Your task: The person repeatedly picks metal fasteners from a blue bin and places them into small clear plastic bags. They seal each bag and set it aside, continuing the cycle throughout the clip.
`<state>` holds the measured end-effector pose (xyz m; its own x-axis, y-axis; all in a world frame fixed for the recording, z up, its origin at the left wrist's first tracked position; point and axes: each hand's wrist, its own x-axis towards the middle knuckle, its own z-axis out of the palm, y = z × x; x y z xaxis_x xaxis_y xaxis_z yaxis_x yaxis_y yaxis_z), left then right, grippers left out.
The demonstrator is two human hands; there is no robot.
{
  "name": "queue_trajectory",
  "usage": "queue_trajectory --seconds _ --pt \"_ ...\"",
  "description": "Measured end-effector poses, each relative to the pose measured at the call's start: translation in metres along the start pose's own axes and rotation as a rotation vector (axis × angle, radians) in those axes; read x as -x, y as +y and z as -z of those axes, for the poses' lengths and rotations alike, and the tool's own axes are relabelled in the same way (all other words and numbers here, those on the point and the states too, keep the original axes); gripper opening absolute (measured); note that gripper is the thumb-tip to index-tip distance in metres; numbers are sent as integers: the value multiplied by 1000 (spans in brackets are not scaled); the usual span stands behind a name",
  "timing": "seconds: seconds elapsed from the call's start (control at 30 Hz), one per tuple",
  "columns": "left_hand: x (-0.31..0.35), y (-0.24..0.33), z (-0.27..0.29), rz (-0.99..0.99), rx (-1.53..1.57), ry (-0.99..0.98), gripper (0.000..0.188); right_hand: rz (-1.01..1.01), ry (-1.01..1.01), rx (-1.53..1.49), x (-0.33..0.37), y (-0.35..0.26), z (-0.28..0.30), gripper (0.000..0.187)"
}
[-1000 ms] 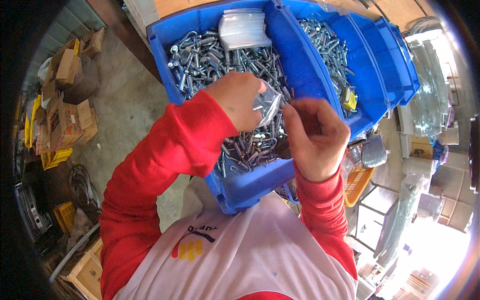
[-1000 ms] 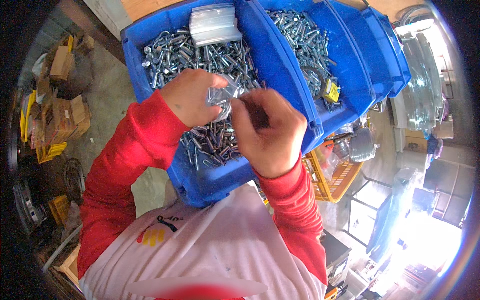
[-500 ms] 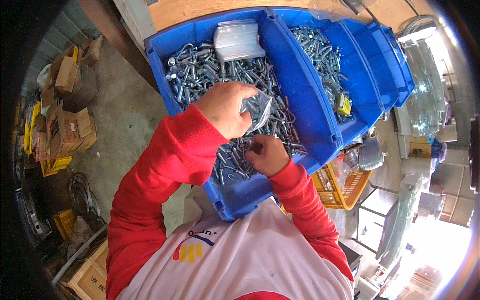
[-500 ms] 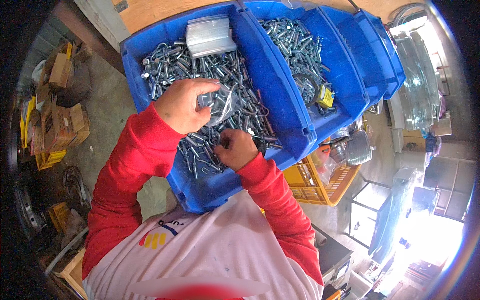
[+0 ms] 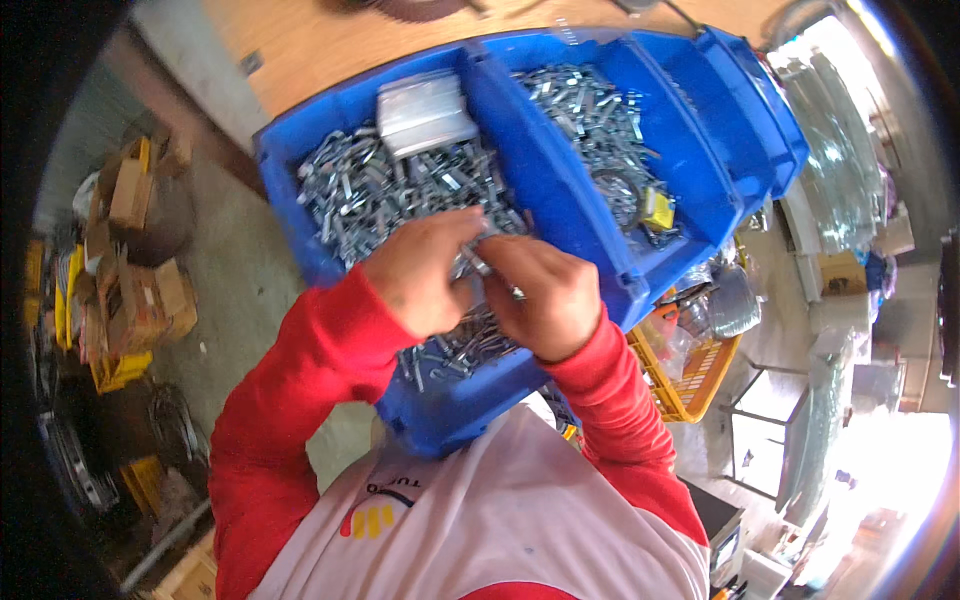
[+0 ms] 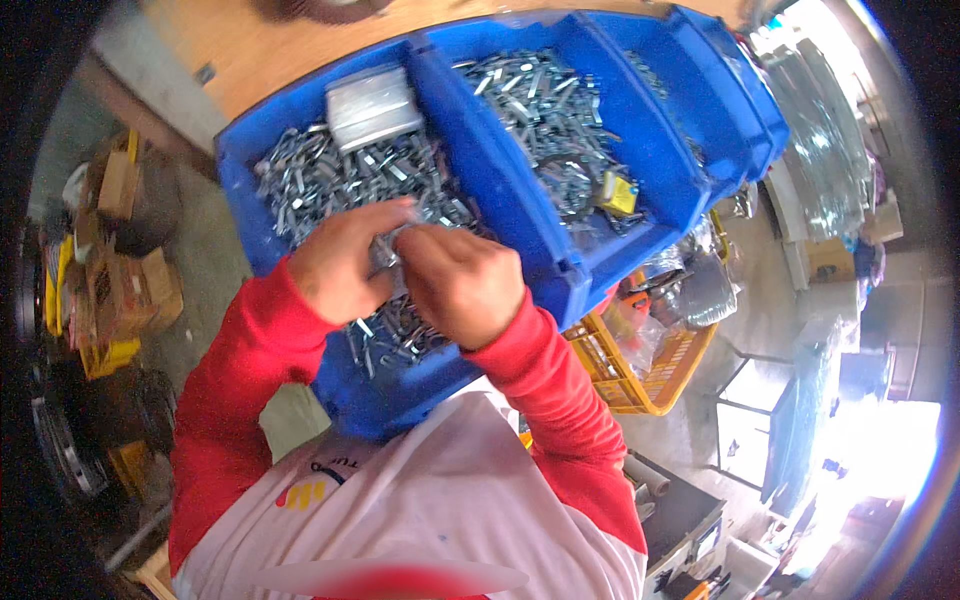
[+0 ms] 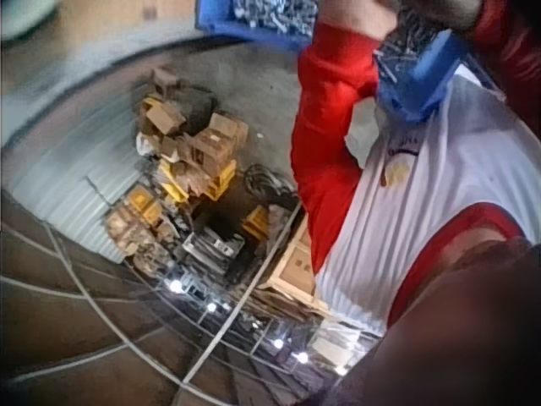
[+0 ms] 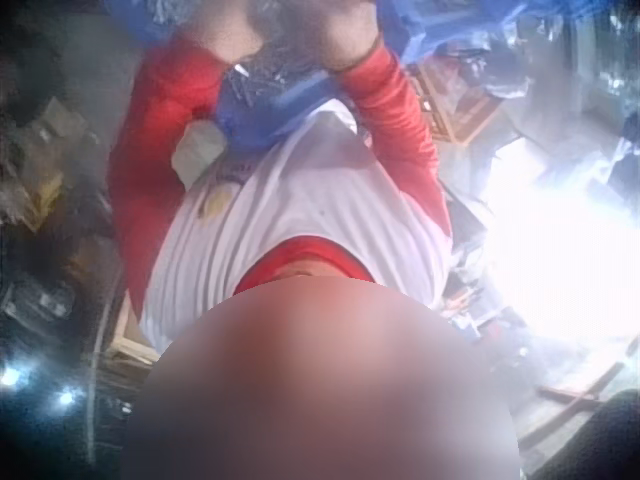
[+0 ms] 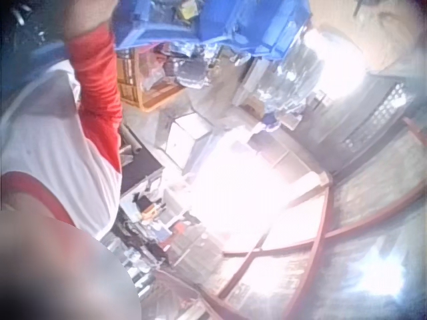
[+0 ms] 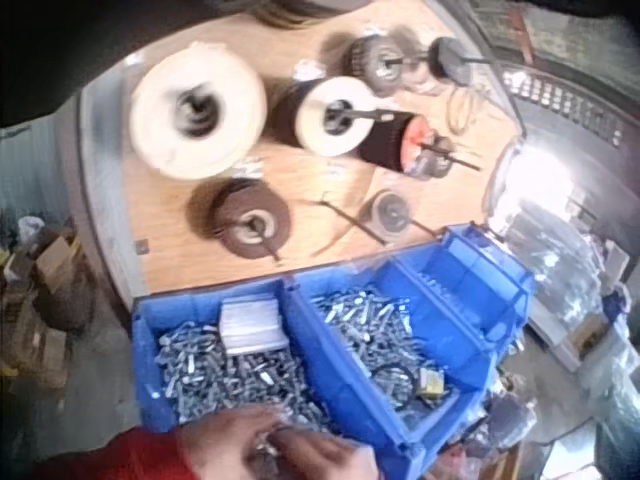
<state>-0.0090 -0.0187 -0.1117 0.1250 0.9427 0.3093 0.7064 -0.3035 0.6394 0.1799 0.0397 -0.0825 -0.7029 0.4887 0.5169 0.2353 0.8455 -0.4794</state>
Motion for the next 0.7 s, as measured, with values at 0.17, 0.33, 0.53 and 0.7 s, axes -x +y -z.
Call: queue_trajectory --seconds 0.17,0.33,0.53,0.7 --pt "-7 29 21 51 74 -168 66 -22 -91 211 8 -5 35 35" --pt "-23 49 26 251 170 -261 65 167 246 -140 24 27 71 27" --pt "-33 40 -12 472 303 -359 60 -563 163 171 47 179 107 29" --pt "-37 37 -8 619 352 -362 58 -609 -96 102 46 246 78 31"
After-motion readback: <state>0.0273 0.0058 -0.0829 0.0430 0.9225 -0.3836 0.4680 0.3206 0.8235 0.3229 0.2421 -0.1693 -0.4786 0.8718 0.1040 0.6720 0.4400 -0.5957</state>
